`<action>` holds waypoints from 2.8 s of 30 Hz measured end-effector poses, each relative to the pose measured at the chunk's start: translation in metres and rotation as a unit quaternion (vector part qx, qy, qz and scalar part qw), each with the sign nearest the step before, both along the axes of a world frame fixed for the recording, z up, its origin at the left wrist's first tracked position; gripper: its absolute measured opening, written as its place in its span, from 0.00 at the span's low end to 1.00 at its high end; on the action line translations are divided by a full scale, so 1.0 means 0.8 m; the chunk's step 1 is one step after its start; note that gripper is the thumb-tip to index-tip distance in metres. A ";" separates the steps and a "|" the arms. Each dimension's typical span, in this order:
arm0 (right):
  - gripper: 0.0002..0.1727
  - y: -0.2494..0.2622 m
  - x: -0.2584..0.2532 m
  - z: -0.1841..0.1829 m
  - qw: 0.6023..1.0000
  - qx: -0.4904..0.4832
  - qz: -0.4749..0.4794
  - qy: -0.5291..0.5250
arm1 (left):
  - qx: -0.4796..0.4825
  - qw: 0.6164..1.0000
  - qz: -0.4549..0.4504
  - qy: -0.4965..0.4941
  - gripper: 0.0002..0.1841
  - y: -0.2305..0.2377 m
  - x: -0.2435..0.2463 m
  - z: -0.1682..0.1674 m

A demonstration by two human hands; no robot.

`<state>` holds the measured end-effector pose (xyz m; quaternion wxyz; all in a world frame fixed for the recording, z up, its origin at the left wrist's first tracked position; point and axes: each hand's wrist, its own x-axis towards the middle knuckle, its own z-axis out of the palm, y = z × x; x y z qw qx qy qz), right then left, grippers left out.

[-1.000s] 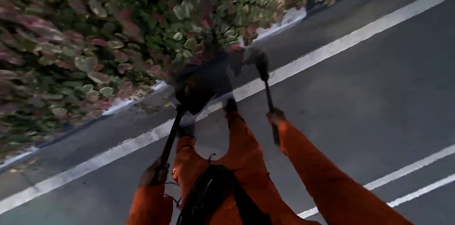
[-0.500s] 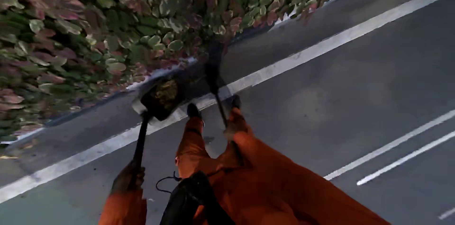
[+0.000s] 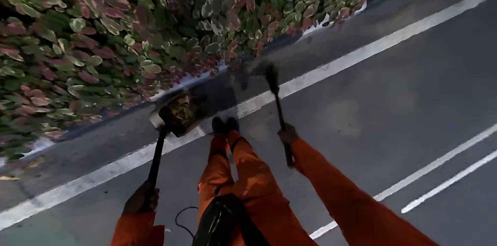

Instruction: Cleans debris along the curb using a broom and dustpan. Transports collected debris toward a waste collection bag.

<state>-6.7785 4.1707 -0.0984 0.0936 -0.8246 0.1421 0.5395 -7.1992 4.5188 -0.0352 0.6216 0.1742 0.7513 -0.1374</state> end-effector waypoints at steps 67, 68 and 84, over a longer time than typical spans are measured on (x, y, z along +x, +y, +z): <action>0.38 0.457 -0.805 0.069 0.986 0.055 0.059 0.142 | -0.063 0.992 0.036 -0.108 0.18 0.476 -0.696 -0.019; 0.38 0.458 -0.837 0.080 0.991 0.051 0.027 0.118 | -0.063 0.991 0.044 -0.105 0.18 0.489 -0.727 -0.008; 0.38 0.640 -1.087 0.026 0.970 0.082 0.059 0.222 | -0.043 0.998 0.053 0.001 0.16 0.671 -0.928 -0.010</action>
